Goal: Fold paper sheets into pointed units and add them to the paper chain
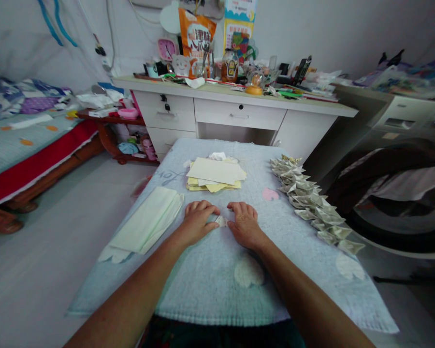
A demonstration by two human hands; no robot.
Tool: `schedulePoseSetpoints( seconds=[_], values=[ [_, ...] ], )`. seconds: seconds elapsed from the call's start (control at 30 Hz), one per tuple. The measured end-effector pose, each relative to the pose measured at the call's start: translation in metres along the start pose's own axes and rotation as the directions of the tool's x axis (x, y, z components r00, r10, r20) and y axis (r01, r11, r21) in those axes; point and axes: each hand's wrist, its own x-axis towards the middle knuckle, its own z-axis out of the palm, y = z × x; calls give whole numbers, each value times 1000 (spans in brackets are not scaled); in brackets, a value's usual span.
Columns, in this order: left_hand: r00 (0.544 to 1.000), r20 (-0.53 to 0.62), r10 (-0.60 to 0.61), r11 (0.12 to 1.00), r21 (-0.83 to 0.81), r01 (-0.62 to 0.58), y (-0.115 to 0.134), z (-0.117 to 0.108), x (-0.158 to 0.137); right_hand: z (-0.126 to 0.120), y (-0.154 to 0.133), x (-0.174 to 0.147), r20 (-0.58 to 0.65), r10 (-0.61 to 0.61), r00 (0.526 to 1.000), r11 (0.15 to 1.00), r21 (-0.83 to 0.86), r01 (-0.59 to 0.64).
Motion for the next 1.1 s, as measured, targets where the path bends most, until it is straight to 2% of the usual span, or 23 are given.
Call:
schedulePoseSetpoints(
  seconds=[0.2,0.37,0.53,0.7,0.77,0.9,0.97,1.1],
  values=[
    [1000,-18,20,1000,-22,-20,-1,1,-1,-4,1,-1,32,-25,999,999,32,24],
    [998,-56,38,997,-70,-42,0,2,0,-3,3,-3,-13,-75,997,995,63,76],
    [993,-76,86,977,-186,-99,8,-1,-1,2,4,-4,-63,-181,982,977,100,186],
    [992,-109,66,924,-370,-102,14,-5,-2,0,3,-3,-115,-194,974,956,203,214],
    [994,-93,62,901,-422,-96,13,-6,-2,-2,2,-3,-140,-201,969,940,250,231],
    [992,-32,125,898,-421,-127,12,-9,-4,-6,2,-2,-153,-273,950,884,350,311],
    [993,-44,108,893,-434,-117,12,-10,-5,-7,2,-2,-151,-302,941,851,403,337],
    [997,-64,38,881,-469,-64,12,-12,-6,-8,2,-2,-111,-297,948,833,456,315]
  ],
)
